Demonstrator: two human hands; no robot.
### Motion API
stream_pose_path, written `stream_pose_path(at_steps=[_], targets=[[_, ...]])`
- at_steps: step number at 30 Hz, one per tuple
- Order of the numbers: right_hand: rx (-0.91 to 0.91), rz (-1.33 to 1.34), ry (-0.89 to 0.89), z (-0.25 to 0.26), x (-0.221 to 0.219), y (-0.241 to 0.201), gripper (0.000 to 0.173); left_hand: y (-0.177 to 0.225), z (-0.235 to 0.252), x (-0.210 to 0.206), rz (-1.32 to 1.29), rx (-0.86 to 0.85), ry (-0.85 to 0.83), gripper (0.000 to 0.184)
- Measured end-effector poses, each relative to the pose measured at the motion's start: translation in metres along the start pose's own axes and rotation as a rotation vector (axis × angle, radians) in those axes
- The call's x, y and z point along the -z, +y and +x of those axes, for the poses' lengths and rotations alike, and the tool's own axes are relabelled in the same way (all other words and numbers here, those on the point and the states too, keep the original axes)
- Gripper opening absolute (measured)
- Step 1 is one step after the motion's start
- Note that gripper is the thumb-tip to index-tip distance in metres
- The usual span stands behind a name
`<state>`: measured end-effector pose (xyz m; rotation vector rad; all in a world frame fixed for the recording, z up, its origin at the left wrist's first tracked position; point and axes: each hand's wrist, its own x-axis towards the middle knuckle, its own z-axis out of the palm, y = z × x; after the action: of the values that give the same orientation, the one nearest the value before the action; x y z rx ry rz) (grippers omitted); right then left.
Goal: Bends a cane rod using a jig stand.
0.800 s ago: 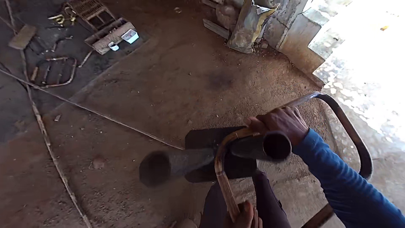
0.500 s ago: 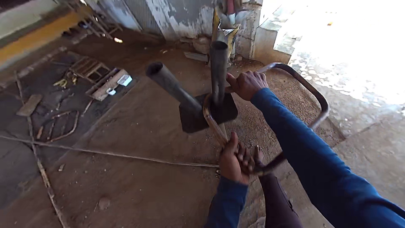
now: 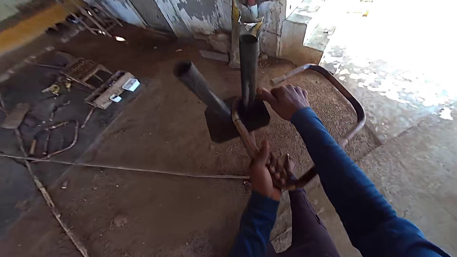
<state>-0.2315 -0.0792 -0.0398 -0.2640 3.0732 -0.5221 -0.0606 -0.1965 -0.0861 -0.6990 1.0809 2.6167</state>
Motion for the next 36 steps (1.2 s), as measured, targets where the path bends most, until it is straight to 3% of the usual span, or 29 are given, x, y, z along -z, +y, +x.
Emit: stream_pose_path(at_steps=[5,8,11,13,15,22,28,31,36], targets=[[0.399,0.027,-0.049,0.063,0.013,0.025,0.070,-0.018,0.007,-0.018,-0.282,-0.006,0.038,0.039],[0.631,-0.040,-0.190,0.102,0.019,0.019,0.055,-0.042,0.012,-0.049,-0.562,-0.060,0.000,0.036],[0.886,0.108,0.171,0.131,-0.032,0.044,0.051,-0.048,0.017,-0.057,-0.652,-0.109,-0.042,0.038],[0.726,-0.007,-0.089,0.115,0.007,0.024,0.053,-0.046,0.016,-0.055,-0.620,-0.114,-0.023,0.041],[0.579,-0.029,-0.183,0.102,0.025,0.008,0.056,-0.041,0.016,-0.051,-0.539,-0.107,0.008,0.045],[0.303,-0.100,-0.123,0.072,0.015,0.000,0.070,-0.036,0.011,-0.041,-0.224,-0.133,0.065,0.053],[0.066,-0.088,0.030,0.019,0.001,-0.003,0.086,-0.031,0.013,-0.029,-0.200,-0.213,0.027,0.046],[0.076,-0.060,-0.026,0.015,0.004,0.002,0.083,-0.027,0.006,-0.023,-0.172,-0.141,0.010,0.049],[0.335,-0.021,-0.086,0.057,0.010,0.024,0.067,-0.019,0.008,-0.022,-0.263,-0.012,0.066,0.041]])
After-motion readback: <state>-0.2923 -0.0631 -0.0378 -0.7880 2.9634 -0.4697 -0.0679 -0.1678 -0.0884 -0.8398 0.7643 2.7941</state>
